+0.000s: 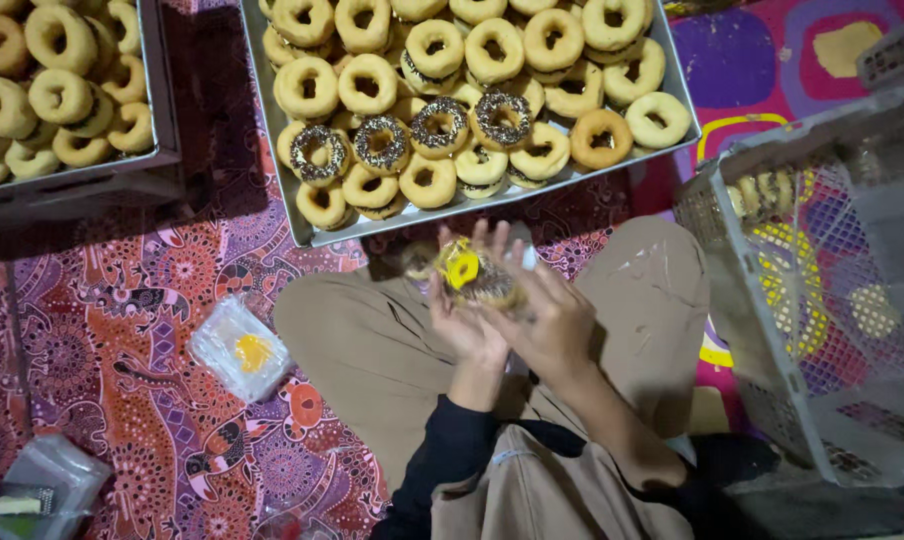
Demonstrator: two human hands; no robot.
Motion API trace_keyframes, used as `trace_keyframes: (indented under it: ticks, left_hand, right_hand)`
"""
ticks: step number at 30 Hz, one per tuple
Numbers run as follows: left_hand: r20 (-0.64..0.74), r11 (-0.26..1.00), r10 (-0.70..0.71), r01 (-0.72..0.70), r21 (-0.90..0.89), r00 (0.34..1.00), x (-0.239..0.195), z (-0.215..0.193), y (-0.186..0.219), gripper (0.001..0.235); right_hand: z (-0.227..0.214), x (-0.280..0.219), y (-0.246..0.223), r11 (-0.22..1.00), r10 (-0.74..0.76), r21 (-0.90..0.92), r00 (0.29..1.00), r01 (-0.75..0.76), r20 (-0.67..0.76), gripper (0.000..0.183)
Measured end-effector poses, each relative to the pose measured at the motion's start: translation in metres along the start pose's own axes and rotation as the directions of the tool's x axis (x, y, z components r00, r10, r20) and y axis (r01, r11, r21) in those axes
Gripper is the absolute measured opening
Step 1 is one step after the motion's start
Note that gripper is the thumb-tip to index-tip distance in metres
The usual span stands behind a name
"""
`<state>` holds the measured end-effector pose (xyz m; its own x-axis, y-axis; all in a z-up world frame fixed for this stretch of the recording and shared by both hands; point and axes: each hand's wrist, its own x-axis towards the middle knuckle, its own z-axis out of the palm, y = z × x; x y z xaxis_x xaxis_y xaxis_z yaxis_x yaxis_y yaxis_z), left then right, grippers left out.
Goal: The person sits on a patterned mat and repeatedly picks doughnuts from a metal tray, places them into small clear plastic bags, and sets the filled bags into a nearby crate. The doughnuts are ring-shaped, some with dark sprinkles.
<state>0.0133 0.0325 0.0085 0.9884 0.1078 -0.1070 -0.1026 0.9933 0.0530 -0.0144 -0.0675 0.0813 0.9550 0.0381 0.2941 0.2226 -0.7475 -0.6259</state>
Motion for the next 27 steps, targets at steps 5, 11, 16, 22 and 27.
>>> trace_keyframes:
  ticks: [5, 11, 16, 22, 27]
  left_hand:
    - [0.056, 0.956, 0.04, -0.054, 0.287, 0.998, -0.002, 0.016, 0.023, 0.072]
    - [-0.103, 0.868, 0.006, 0.046, 0.495, 0.995, -0.035, 0.005, 0.021, 0.06]
    - [0.48, 0.016, -0.092, -0.481, 0.877, 0.872, -0.03, 0.034, 0.05, 0.025]
    - [0.761, -0.28, -0.356, -0.838, 0.467, 0.543, -0.05, 0.107, 0.075, 0.023]
    - [0.803, -0.379, -0.335, -0.85, 0.365, 0.494, -0.065, 0.138, 0.075, 0.021]
  right_hand:
    - [-0.018, -0.001, -0.002, 0.836, -0.038, 0.542, 0.979, -0.079, 0.202, 0.034]
    - [-0.045, 0.002, -0.004, 0.905, -0.059, 0.413, 0.99, 0.106, -0.124, 0.016]
    - [-0.081, 0.022, 0.022, 0.832, -0.443, 0.514, 0.808, 0.209, 0.389, 0.025]
    - [-0.104, 0.011, 0.009, 0.747, -0.258, 0.664, 0.937, 0.039, 0.236, 0.016]
    - [-0.1, 0.009, -0.002, 0.793, -0.53, 0.425, 0.838, 0.436, 0.129, 0.02]
